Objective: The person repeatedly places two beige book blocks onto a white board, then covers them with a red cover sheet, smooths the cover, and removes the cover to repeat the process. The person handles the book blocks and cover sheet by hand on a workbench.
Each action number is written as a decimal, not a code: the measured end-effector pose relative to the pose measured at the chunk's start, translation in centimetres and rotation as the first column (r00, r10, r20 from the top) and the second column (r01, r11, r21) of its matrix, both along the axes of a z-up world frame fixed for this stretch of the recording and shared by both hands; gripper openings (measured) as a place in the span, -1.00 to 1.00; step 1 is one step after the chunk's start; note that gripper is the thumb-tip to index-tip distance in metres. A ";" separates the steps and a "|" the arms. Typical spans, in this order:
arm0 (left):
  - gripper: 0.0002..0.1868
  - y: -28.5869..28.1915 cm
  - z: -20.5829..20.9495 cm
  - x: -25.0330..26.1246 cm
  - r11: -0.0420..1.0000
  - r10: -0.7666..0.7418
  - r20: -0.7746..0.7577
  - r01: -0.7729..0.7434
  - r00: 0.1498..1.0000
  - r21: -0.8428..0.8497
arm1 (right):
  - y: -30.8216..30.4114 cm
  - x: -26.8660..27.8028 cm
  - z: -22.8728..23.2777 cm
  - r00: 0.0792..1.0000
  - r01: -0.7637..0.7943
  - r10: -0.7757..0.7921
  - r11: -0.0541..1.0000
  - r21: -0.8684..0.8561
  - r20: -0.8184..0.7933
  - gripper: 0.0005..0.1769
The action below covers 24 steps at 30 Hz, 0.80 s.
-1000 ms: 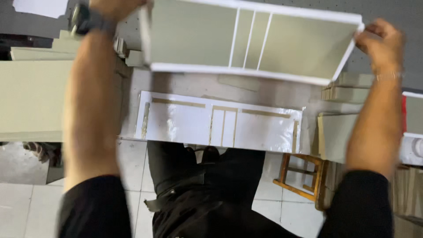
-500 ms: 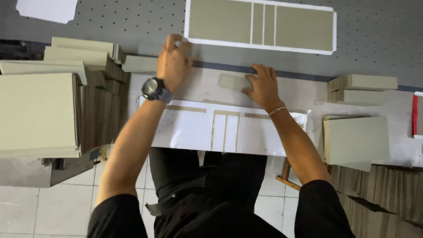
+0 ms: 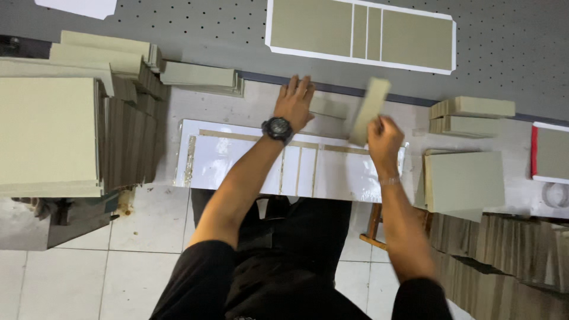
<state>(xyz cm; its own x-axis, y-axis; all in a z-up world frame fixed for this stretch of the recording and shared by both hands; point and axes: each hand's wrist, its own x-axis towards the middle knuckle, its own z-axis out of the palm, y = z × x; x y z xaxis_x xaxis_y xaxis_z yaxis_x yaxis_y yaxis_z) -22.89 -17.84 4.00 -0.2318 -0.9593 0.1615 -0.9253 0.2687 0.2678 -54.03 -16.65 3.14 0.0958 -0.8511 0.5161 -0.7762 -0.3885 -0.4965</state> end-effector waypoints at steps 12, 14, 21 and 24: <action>-0.46 0.2 -1.5 4.8 0.981 0.052 -0.099 -0.069 0.994 -0.181 | 22.1 8.8 0.3 0.949 0.111 -0.259 0.807 0.580 0.179 -0.72; -0.54 3.5 0.5 5.5 0.979 0.092 -0.269 -0.136 0.959 -0.150 | 21.9 11.1 0.7 0.945 0.079 -0.248 0.803 0.591 0.212 -0.73; -0.64 21.5 -6.0 6.5 0.923 0.385 -0.579 -0.306 0.719 0.233 | 22.4 16.3 -0.9 0.977 -0.014 -0.103 0.841 0.542 0.184 -0.77; -0.59 25.8 -6.5 5.6 0.854 0.515 -0.312 -0.447 0.799 0.265 | 22.4 17.5 2.8 0.989 -0.039 -0.058 0.779 0.626 0.133 -0.74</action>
<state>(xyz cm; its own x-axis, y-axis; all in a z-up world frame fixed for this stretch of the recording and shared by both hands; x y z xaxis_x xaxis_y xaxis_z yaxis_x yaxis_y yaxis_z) -17.26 7.93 -2.52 0.3087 -0.9505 -0.0346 -0.7512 -0.2659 0.6042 -36.53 5.72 5.99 0.0555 -0.9909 -0.1230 -0.6833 0.0521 -0.7283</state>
